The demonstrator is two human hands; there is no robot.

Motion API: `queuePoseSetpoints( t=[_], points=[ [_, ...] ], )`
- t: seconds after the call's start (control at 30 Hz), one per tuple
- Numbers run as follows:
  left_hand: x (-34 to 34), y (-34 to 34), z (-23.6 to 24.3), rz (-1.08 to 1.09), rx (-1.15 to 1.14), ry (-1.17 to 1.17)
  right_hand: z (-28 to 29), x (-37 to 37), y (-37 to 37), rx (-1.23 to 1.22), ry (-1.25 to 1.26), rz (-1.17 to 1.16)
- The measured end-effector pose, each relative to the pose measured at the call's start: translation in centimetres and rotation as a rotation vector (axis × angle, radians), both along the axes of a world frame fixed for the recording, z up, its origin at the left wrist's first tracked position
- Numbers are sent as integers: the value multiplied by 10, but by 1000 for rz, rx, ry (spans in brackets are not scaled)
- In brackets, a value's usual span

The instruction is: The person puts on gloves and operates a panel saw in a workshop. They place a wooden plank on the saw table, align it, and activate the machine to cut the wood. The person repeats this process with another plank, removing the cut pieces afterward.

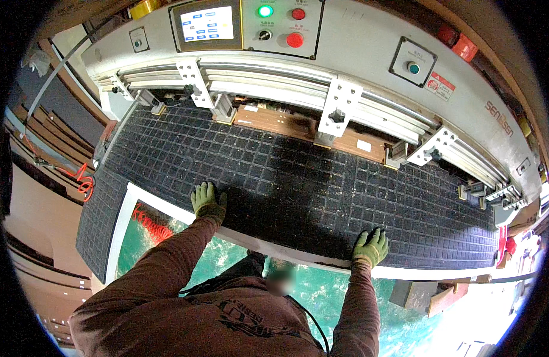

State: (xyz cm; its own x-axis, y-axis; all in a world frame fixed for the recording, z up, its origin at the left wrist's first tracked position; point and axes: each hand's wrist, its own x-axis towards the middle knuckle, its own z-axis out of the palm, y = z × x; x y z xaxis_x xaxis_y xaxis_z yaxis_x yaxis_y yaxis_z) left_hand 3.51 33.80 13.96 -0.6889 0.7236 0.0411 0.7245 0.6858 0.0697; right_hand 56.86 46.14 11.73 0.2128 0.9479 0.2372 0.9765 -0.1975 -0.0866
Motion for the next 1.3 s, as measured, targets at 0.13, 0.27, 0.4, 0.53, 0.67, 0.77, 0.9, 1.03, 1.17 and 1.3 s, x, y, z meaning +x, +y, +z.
queuePoseSetpoints(
  t=[0.13, 0.27, 0.4, 0.53, 0.67, 0.77, 0.9, 1.03, 1.17, 1.3],
  points=[
    [-1, 1, -2, -5, -3, -4, -7, 4, 1, 48, 20, 21],
    [-8, -3, -19, -12, 39, 29, -6, 3, 2, 91, 5, 43],
    [-10, -2, -25, -25, 72, 49, -7, 4, 4, 37, 32, 23],
    [-8, 0, -27, -20, 86, 52, -2, 4, 2, 22, 37, 2],
    [-9, 1, -26, -11, 80, 61, -2, 1, 2, 32, 39, -7],
    [-12, -1, -31, -5, 68, 67, -2, 1, 2, 32, 42, -3],
    [-8, 0, -24, -10, 16, 60, -1, 1, 2, 42, 39, -8],
    [-7, -1, -18, 3, -1, 26, -2, 1, 1, 54, 28, 15],
    [-6, -1, -15, -2, -9, 36, 0, 0, 2, 36, 26, 9],
    [-6, -2, -15, -13, -5, 50, 1, -1, 2, 19, 22, 8]
  ],
)
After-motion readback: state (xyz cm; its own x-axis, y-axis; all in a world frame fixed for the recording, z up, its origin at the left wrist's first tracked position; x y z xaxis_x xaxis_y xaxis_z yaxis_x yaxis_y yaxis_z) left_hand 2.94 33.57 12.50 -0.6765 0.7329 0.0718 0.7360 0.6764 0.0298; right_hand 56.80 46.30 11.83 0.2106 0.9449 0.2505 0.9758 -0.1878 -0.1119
